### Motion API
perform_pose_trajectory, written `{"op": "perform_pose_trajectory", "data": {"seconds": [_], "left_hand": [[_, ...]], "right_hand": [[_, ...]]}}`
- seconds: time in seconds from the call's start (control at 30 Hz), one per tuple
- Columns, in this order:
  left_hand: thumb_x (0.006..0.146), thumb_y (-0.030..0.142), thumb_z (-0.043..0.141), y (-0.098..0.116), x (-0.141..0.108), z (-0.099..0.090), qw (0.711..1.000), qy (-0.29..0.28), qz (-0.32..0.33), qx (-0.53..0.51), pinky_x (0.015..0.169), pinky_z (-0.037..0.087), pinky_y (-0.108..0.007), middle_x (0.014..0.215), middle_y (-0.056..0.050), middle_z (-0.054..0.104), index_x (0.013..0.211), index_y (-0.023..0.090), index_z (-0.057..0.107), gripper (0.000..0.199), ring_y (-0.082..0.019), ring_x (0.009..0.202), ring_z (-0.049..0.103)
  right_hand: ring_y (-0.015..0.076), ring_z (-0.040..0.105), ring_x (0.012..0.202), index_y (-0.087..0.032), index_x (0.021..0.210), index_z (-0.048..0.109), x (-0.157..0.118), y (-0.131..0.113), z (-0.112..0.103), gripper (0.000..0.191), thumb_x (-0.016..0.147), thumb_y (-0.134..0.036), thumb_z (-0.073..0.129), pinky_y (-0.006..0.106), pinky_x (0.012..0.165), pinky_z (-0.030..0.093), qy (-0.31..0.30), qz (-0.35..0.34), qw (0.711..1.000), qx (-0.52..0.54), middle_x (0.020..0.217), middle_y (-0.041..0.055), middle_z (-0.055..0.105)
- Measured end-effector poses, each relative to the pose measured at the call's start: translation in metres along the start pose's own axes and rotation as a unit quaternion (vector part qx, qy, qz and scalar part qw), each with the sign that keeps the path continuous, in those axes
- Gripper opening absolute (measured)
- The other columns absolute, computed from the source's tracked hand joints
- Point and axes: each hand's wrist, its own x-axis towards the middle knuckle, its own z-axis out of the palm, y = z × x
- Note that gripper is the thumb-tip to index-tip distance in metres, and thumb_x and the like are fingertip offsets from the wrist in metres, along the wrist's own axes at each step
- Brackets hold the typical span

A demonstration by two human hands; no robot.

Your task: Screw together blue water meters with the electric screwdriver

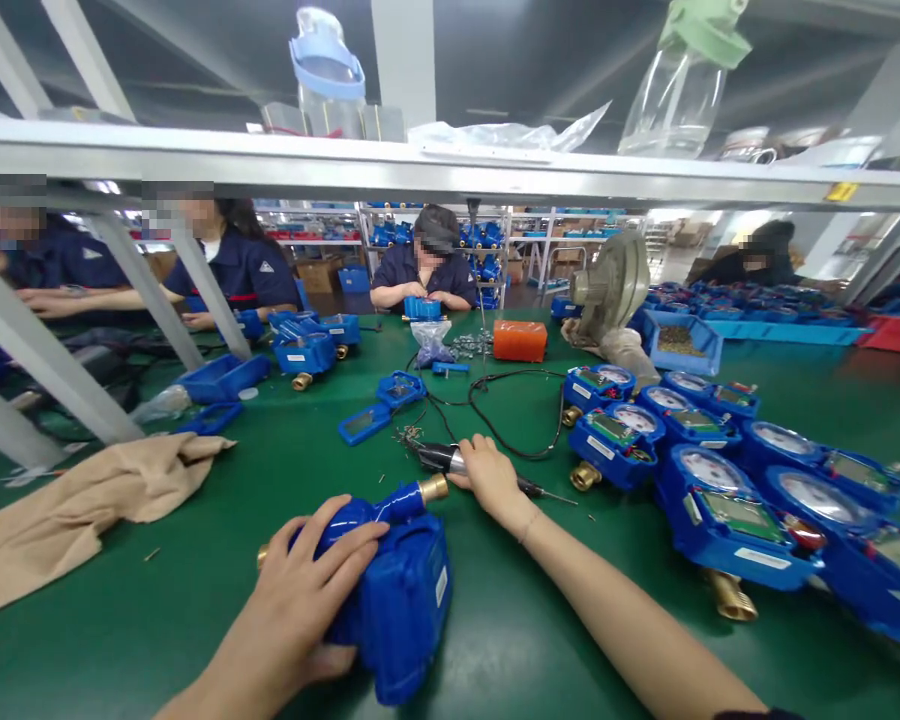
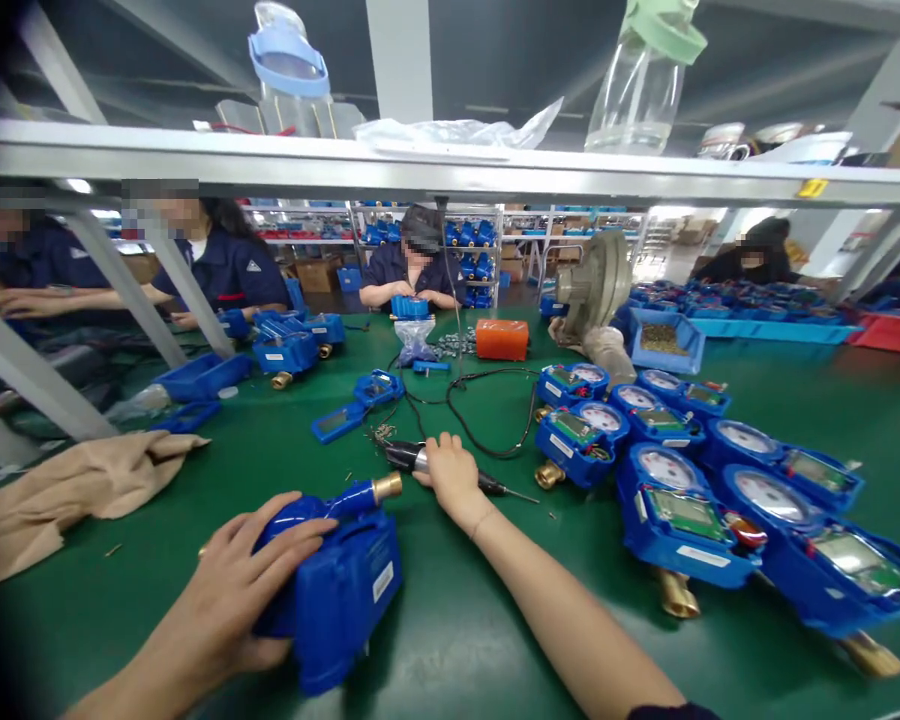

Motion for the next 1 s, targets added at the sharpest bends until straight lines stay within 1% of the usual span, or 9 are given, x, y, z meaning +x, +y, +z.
{"op": "perform_pose_trajectory", "data": {"seconds": [0.1, 0.2, 0.3, 0.4, 0.47, 0.6, 0.7, 0.83, 1.0], "left_hand": [[0.052, 0.017, 0.062, -0.005, -0.002, -0.004, 0.997, -0.057, -0.043, -0.021, 0.099, 0.037, -0.059, 0.134, -0.008, 0.062, 0.126, 0.027, 0.053, 0.075, -0.045, 0.136, 0.037], [0.060, 0.027, 0.069, -0.022, 0.004, -0.013, 0.979, -0.119, -0.132, -0.100, 0.104, 0.041, -0.051, 0.133, -0.011, 0.061, 0.126, 0.023, 0.053, 0.069, -0.040, 0.131, 0.047], [0.066, 0.046, 0.077, -0.049, 0.020, -0.024, 0.916, -0.209, -0.229, -0.256, 0.097, 0.049, -0.042, 0.126, -0.011, 0.065, 0.127, 0.020, 0.053, 0.070, -0.035, 0.115, 0.061], [0.076, 0.049, 0.071, -0.076, 0.037, -0.031, 0.842, -0.252, -0.228, -0.418, 0.097, 0.050, -0.038, 0.120, -0.005, 0.068, 0.126, 0.022, 0.055, 0.059, -0.030, 0.115, 0.062], [0.081, 0.050, 0.065, -0.090, 0.046, -0.032, 0.826, -0.252, -0.223, -0.453, 0.100, 0.049, -0.038, 0.121, -0.004, 0.068, 0.125, 0.022, 0.058, 0.053, -0.030, 0.117, 0.060], [0.082, 0.059, 0.059, -0.115, 0.063, -0.027, 0.817, -0.275, -0.208, -0.462, 0.100, 0.049, -0.039, 0.125, -0.005, 0.068, 0.128, 0.021, 0.061, 0.060, -0.032, 0.116, 0.062], [0.079, 0.064, 0.061, -0.133, 0.076, -0.025, 0.814, -0.307, -0.193, -0.453, 0.097, 0.051, -0.039, 0.119, -0.006, 0.071, 0.123, 0.020, 0.066, 0.062, -0.034, 0.113, 0.064], [0.072, 0.063, 0.069, -0.147, 0.087, -0.032, 0.826, -0.315, -0.185, -0.429, 0.096, 0.052, -0.040, 0.122, -0.006, 0.070, 0.129, 0.023, 0.063, 0.070, -0.034, 0.111, 0.064], [0.076, 0.057, 0.070, -0.114, 0.076, -0.046, 0.896, -0.191, -0.221, -0.335, 0.105, 0.045, -0.040, 0.151, -0.008, 0.044, 0.152, 0.030, 0.026, 0.091, -0.032, 0.134, 0.047]], "right_hand": [[0.0228, 0.062, 0.103, -0.015, 0.119, 0.059, 0.006, 0.006, 0.003, 0.031, 0.095, -0.035, 0.060, 0.042, 0.086, 0.056, 0.026, 0.029, 0.999, 0.000, 0.120, 0.0102, 0.060], [0.0227, 0.062, 0.103, -0.015, 0.119, 0.059, 0.013, 0.013, 0.006, 0.031, 0.096, -0.035, 0.060, 0.043, 0.087, 0.055, 0.048, 0.058, 0.997, 0.009, 0.119, 0.0100, 0.061], [0.0239, 0.061, 0.106, -0.015, 0.119, 0.059, 0.019, 0.019, 0.007, 0.031, 0.095, -0.034, 0.060, 0.045, 0.090, 0.054, 0.069, 0.077, 0.994, 0.032, 0.121, 0.0102, 0.060], [0.0266, 0.057, 0.114, -0.016, 0.121, 0.059, 0.020, 0.022, 0.004, 0.031, 0.095, -0.032, 0.061, 0.050, 0.096, 0.050, 0.096, 0.063, 0.990, 0.080, 0.128, 0.0111, 0.056], [0.0299, 0.051, 0.123, -0.016, 0.124, 0.057, 0.019, 0.020, 0.001, 0.035, 0.094, -0.034, 0.061, 0.054, 0.102, 0.044, 0.105, 0.012, 0.985, 0.134, 0.134, 0.0129, 0.052], [0.0265, 0.043, 0.134, -0.020, 0.137, 0.049, 0.014, 0.003, -0.002, 0.052, 0.092, -0.042, 0.063, 0.044, 0.112, 0.036, 0.062, -0.177, 0.943, 0.274, 0.142, 0.0129, 0.048], [0.0268, 0.038, 0.140, -0.025, 0.150, 0.033, 0.014, -0.018, 0.001, 0.090, 0.076, -0.050, 0.078, 0.041, 0.116, 0.032, 0.005, -0.290, 0.887, 0.361, 0.151, 0.0111, 0.041], [0.0320, 0.022, 0.148, -0.026, 0.157, 0.010, 0.027, -0.047, 0.009, 0.133, 0.054, -0.054, 0.090, 0.046, 0.121, 0.018, -0.034, -0.335, 0.834, 0.438, 0.160, 0.0131, 0.025], [0.0288, 0.028, 0.146, -0.024, 0.156, 0.012, 0.047, -0.071, 0.024, 0.135, 0.051, -0.052, 0.091, 0.039, 0.120, 0.024, -0.055, -0.332, 0.790, 0.512, 0.159, 0.0126, 0.025]]}}
